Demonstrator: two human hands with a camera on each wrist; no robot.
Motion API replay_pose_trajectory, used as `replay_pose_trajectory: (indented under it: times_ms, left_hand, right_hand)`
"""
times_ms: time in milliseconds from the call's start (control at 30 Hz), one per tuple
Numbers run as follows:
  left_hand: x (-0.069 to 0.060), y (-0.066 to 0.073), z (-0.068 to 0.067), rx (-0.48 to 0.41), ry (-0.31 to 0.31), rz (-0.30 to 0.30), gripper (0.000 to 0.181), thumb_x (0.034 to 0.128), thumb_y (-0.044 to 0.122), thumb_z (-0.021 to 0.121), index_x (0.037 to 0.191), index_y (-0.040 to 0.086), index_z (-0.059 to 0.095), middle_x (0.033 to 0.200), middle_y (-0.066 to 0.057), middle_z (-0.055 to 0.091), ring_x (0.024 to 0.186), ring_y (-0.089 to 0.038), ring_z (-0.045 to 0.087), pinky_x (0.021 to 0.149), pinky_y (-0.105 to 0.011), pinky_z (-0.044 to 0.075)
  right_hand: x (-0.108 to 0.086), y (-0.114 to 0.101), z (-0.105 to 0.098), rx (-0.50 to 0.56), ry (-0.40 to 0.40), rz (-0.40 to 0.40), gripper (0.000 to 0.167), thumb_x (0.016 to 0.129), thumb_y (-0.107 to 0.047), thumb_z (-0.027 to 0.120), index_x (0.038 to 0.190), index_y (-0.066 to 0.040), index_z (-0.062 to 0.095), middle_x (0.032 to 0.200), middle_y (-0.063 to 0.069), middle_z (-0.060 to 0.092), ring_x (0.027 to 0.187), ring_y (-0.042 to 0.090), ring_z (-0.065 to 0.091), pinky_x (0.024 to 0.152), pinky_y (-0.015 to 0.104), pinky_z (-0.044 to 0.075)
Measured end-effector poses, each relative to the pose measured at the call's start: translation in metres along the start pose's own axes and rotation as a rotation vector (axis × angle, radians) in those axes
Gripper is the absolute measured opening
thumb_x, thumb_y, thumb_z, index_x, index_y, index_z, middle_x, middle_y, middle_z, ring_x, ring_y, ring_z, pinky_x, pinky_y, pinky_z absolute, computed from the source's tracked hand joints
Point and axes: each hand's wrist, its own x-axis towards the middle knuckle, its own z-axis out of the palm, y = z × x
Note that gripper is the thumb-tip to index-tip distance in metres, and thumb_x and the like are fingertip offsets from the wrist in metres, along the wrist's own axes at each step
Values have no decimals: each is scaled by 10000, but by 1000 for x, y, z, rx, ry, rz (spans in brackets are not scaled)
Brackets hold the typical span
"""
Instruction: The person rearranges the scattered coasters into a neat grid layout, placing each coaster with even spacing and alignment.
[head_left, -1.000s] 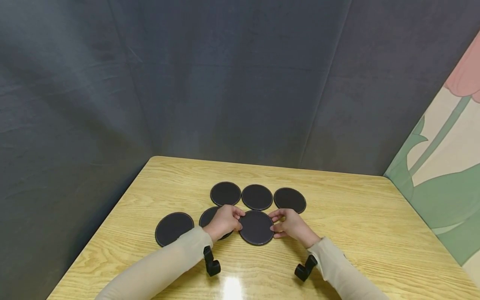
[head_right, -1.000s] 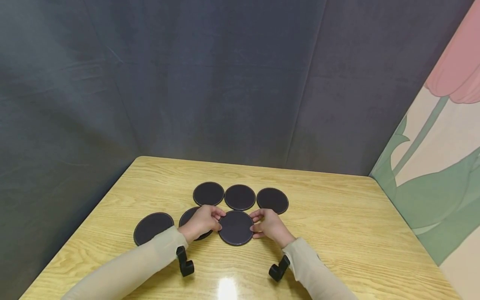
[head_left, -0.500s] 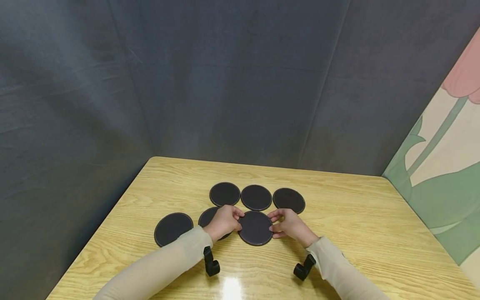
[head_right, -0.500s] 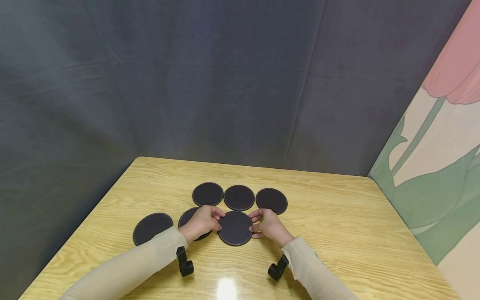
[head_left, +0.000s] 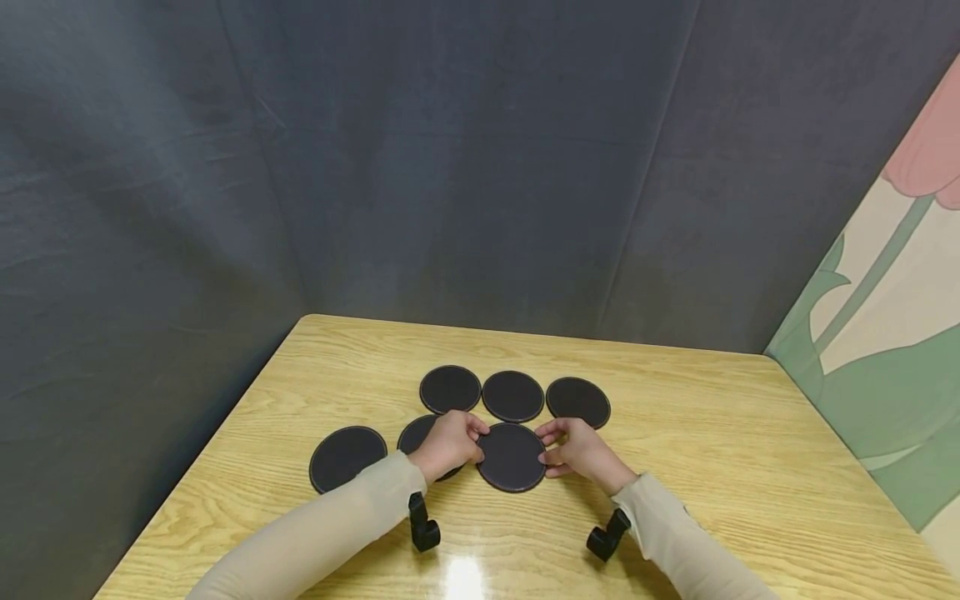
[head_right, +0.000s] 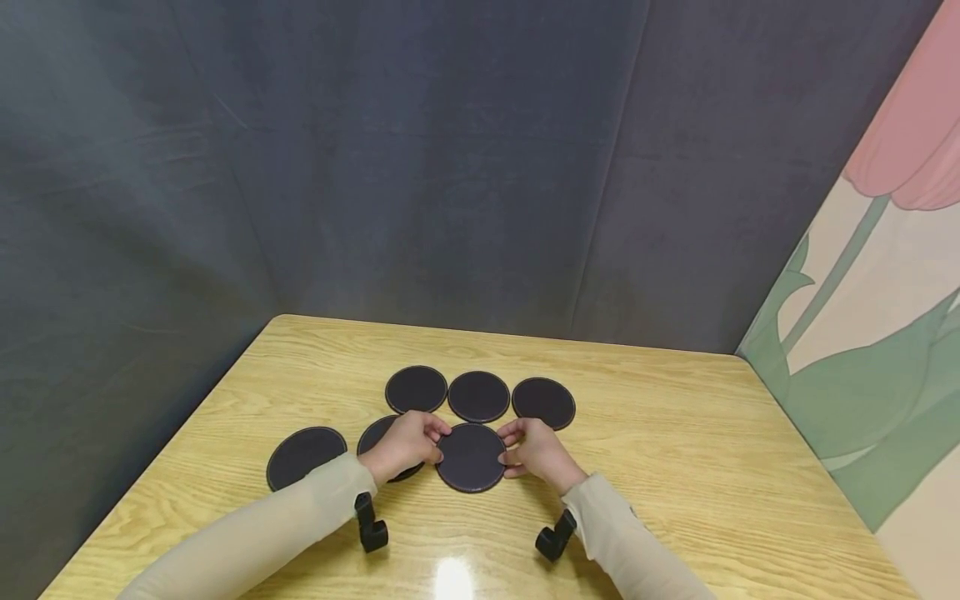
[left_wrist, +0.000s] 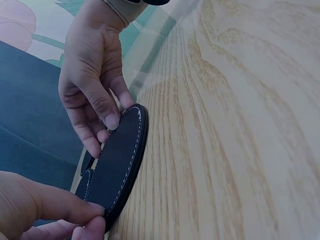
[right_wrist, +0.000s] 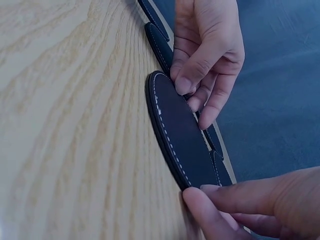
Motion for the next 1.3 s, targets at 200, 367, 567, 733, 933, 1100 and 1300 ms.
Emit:
replay_pose_trajectory:
  times_ms: [200, 367, 567, 733, 933, 1100, 1300]
  left_hand:
    - [0, 0, 1, -11, -8, -7, 366, 677, -118, 732, 1007, 40, 717, 873, -82, 552, 773, -193, 463, 604, -241, 422]
    - [-1, -1, 0, -39, -15, 4, 355, 685, -122, 705, 1010, 21, 711, 890, -100, 546, 758, -189, 463, 580, -237, 421]
    - [-2, -3, -1, -161, -39, 7, 282, 778, -97, 637, 1049, -32, 679, 898, -103, 521, 668, -158, 576, 578, -264, 547]
    - [-3, -5, -5, -279, -62, -4, 242, 868, -33, 583, 1101, -56, 643, 1025, -158, 586, 717, -186, 611, 628, -290, 575]
    - [-5, -6, -11, -315, -67, -20, 284, 884, 7, 530, 1142, -52, 632, 1107, -195, 611, 773, -205, 592, 689, -321, 578]
    - [-7, -3, -20, -329, -71, -20, 302, 881, 28, 524, 1155, -44, 630, 1022, -139, 598, 811, -186, 561, 724, -340, 574]
    - [-10, -1, -34, -319, -47, -15, 317, 884, 31, 506, 1163, -38, 641, 1005, -124, 586, 797, -180, 521, 703, -311, 567]
  right_hand:
    - [-2, -2, -1, -2, -9, -7, 372, 781, 175, 675, 1134, 96, 589, 962, 147, 532, 687, 176, 608, 600, 334, 601]
    - [-3, -3, -6, 14, -55, -24, 363, 800, 154, 662, 1150, 106, 581, 967, 154, 540, 709, 172, 620, 621, 341, 604]
    - [0, -2, -14, 8, -120, -83, 327, 854, 77, 631, 1173, 118, 570, 973, 147, 565, 780, 154, 637, 653, 344, 604]
    - [3, -1, -20, -8, -146, -148, 313, 912, 9, 592, 1200, 126, 554, 951, 114, 596, 838, 149, 634, 678, 343, 598]
    - [3, -3, -26, 21, -222, -221, 402, 959, -101, 588, 1277, 129, 505, 1002, 124, 604, 895, 214, 645, 765, 384, 595]
    - [-3, -9, -25, 33, -279, -264, 454, 962, -127, 586, 1330, 112, 473, 1100, 240, 578, 956, 236, 640, 811, 406, 585]
    - [-7, -22, -18, 49, -314, -308, 453, 976, -131, 573, 1342, 112, 462, 1168, 304, 553, 994, 234, 624, 862, 445, 565]
